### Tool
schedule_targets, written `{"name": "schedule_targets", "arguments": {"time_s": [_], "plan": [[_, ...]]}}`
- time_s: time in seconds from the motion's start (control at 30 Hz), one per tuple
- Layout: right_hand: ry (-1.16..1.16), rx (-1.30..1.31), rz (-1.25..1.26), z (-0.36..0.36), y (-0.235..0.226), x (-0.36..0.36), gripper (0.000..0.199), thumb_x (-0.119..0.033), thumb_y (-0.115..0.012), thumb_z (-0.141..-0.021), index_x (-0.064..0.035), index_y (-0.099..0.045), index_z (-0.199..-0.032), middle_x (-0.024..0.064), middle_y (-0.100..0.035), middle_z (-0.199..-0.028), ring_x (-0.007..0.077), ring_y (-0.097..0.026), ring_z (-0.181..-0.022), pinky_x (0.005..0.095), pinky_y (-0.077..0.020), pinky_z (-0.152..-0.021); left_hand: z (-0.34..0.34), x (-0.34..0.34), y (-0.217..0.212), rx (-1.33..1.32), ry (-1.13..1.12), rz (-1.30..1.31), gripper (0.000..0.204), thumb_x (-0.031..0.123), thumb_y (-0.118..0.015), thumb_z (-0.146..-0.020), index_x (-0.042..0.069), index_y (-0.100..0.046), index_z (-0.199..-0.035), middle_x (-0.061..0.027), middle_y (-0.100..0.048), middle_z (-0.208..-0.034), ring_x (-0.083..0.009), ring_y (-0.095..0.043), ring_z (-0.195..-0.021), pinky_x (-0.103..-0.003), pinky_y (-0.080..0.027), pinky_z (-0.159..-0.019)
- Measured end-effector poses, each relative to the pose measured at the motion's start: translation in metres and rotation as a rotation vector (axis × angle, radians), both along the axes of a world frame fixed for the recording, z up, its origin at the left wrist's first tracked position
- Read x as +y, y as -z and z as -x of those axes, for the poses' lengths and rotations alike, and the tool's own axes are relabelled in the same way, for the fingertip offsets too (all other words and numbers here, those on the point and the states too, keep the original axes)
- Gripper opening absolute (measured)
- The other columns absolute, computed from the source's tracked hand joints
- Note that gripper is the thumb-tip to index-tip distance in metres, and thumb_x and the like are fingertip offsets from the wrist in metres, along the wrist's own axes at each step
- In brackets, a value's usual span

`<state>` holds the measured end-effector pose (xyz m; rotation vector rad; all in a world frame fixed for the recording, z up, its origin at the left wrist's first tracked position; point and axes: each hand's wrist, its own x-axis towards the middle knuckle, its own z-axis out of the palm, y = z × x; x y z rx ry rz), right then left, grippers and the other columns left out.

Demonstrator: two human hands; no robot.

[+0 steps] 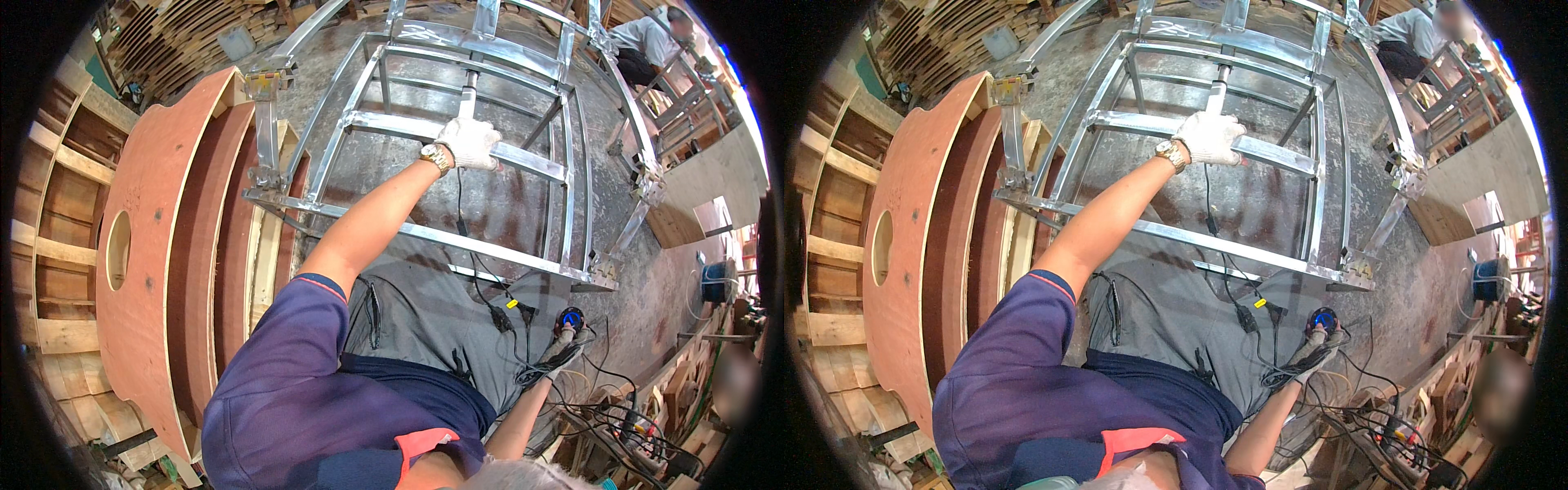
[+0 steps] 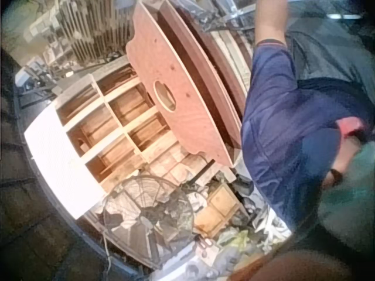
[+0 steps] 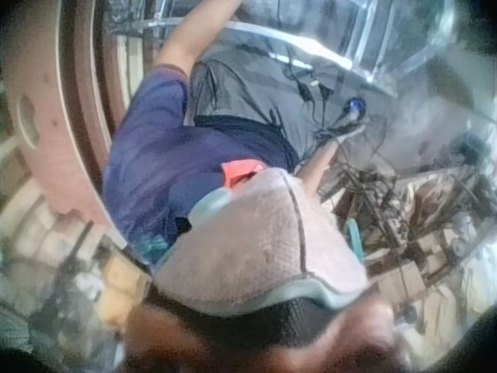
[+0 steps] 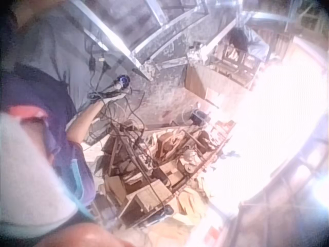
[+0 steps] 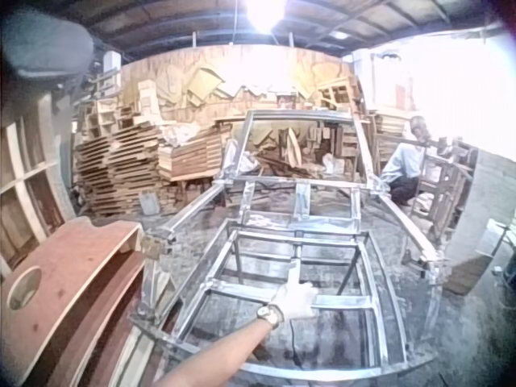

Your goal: The person uses a handheld power tool to grind or weld a metal frame, then switches to a wrench to tighten bolts on the frame while sitting on the floor. The task involves assembling or finishing a metal structure in a workshop.

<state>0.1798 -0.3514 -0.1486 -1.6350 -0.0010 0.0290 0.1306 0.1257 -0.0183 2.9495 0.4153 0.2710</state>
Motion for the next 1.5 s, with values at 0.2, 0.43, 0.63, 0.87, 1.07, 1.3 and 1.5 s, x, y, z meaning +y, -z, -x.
{"name": "schedule_targets", "arguments": {"time_s": [0.2,0.43,0.63,0.87,1.07,1.3,1.5], "plan": [[0.005,-0.057,-0.004,-0.006,0.01,-0.003,0.057,-0.022,-0.068,-0.089,0.001,-0.05,-0.137,0.0136,-0.057,-0.12,0.0209,-0.064,-0.089,0.0298,-0.0558,-0.074,-0.002,0.002,0.004,0.006,-0.001,-0.002,0.058,0.065,-0.07,-0.076,0.014,-0.07,-0.105,-0.0087,-0.067,-0.104,-0.0315,-0.068,-0.099,-0.044,-0.056,-0.081],[-0.009,-0.056,-0.003,-0.007,0.013,-0.005,0.053,-0.021,-0.068,-0.089,0.0006,-0.051,-0.135,0.0128,-0.057,-0.117,0.02,-0.063,-0.085,0.03,-0.0548,-0.073,-0.001,0.002,0.002,0.015,0.009,-0.02,0.056,0.063,-0.069,-0.077,0.015,-0.069,-0.105,-0.0083,-0.067,-0.104,-0.0311,-0.067,-0.098,-0.044,-0.056,-0.081],[-0.01,0.005,-0.019,-0.005,0.006,-0.003,0.051,-0.016,-0.066,-0.089,-0.0006,-0.051,-0.135,0.0114,-0.056,-0.118,0.0194,-0.06,-0.091,0.0298,-0.0534,-0.078,0.0,0.001,0.0,0.015,0.009,-0.01,0.054,0.061,-0.069,-0.077,0.014,-0.069,-0.104,-0.0087,-0.067,-0.103,-0.0314,-0.067,-0.098,-0.045,-0.056,-0.08],[-0.002,0.006,-0.02,-0.003,0.001,-0.001,0.049,-0.015,-0.064,-0.089,-0.0001,-0.052,-0.135,0.0103,-0.055,-0.119,0.0184,-0.058,-0.096,0.0283,-0.0522,-0.08,0.0,0.001,0.0,-0.001,0.022,-0.026,0.054,0.061,-0.069,-0.077,0.013,-0.069,-0.102,-0.0101,-0.067,-0.1,-0.0321,-0.068,-0.097,-0.044,-0.056,-0.08],[-0.049,-0.054,0.07,-0.003,-0.002,0.0,0.048,-0.017,-0.065,-0.09,0.0008,-0.053,-0.133,0.0116,-0.055,-0.122,0.0206,-0.057,-0.101,0.032,-0.053,-0.083,-0.001,0.002,0.003,0.001,0.016,-0.013,0.055,0.061,-0.07,-0.077,0.013,-0.069,-0.103,-0.0099,-0.067,-0.101,-0.032,-0.068,-0.096,-0.044,-0.056,-0.079],[-0.027,0.01,0.024,-0.002,-0.003,0.0,0.05,-0.018,-0.065,-0.09,0.0012,-0.053,-0.134,0.0119,-0.055,-0.123,0.0216,-0.057,-0.103,0.0327,-0.0531,-0.086,0.0,0.002,0.002,-0.019,0.013,-0.055,0.055,0.061,-0.071,-0.076,0.014,-0.07,-0.105,-0.009,-0.067,-0.102,-0.0319,-0.068,-0.096,-0.045,-0.056,-0.079],[-0.014,-0.036,0.035,-0.005,0.007,-0.004,0.047,-0.015,-0.064,-0.09,0.001,-0.053,-0.134,0.0118,-0.055,-0.123,0.0208,-0.056,-0.102,0.0314,-0.0524,-0.085,-0.001,0.002,0.0,0.017,0.016,-0.027,0.055,0.061,-0.07,-0.076,0.014,-0.07,-0.104,-0.0091,-0.067,-0.102,-0.0312,-0.068,-0.096,-0.045,-0.056,-0.079]]}}
